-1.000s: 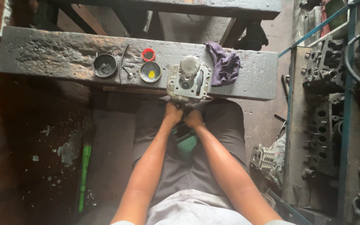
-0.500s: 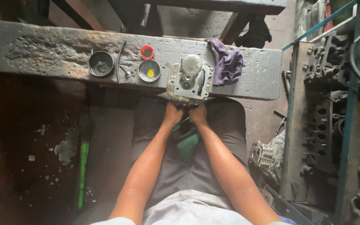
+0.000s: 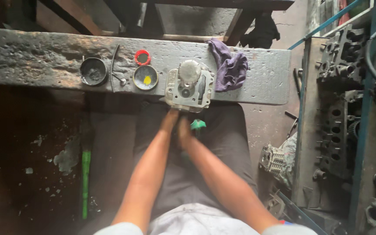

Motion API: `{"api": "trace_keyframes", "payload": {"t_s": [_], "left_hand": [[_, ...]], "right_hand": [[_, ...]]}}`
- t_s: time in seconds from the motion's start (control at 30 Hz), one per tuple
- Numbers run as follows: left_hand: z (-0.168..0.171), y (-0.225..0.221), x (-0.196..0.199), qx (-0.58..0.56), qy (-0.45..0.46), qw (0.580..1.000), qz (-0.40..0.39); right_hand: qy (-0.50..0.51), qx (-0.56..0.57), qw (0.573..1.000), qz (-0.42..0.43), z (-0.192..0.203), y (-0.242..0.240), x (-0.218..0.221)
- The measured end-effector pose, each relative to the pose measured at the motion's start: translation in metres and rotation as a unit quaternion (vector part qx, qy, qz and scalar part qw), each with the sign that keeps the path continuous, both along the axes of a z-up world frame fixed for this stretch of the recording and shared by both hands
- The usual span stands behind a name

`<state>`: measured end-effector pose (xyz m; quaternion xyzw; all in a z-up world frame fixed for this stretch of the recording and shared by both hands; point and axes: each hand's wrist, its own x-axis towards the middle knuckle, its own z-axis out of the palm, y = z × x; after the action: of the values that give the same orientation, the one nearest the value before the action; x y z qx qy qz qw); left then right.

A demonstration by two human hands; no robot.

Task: The person cleans and reassembles a small engine cylinder head, applying a yellow substance by hand and using a cloth to wipe different surfaces of the metal part.

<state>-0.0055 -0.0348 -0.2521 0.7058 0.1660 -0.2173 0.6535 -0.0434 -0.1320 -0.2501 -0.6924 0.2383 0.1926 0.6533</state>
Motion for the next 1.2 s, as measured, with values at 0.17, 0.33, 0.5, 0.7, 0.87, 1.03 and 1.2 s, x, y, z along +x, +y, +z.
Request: {"api": "trace_keyframes", "payload": {"t_s": [0.17,0.33,0.5,0.7,0.87,1.03,1.2], "left_hand": [[-0.018,-0.009,-0.046,-0.087,0.074,0.992,0.058],[-0.02,-0.01,-0.063,-0.14,0.022,0.988,0.059],[-0.016,0.006,-0.015,-0.05,0.028,0.998,-0.005],[-0.005,-0.005,-0.073,-0.139,0.043,0.987,0.067],[-0.006,0.009,0.006,0.022,-0.087,0.995,-0.05],[0.004,-0.011,-0.057,-0.089,0.031,0.996,0.007],[0.01,-0.011,-0.039,-0.065,0.014,0.998,0.014]], "right_hand": [[0.046,0.112,0.984,-0.13,0.012,0.003,0.051],[0.052,0.118,0.983,-0.128,0.021,0.002,0.021],[0.019,0.058,0.998,-0.02,0.018,0.01,-0.003],[0.078,0.176,0.962,-0.191,-0.005,0.011,0.045],[0.042,0.097,0.993,-0.049,0.004,0.019,-0.004],[0.125,0.231,0.944,-0.201,-0.02,0.011,0.013],[0.113,0.097,0.978,-0.144,-0.02,0.011,-0.007]]}}
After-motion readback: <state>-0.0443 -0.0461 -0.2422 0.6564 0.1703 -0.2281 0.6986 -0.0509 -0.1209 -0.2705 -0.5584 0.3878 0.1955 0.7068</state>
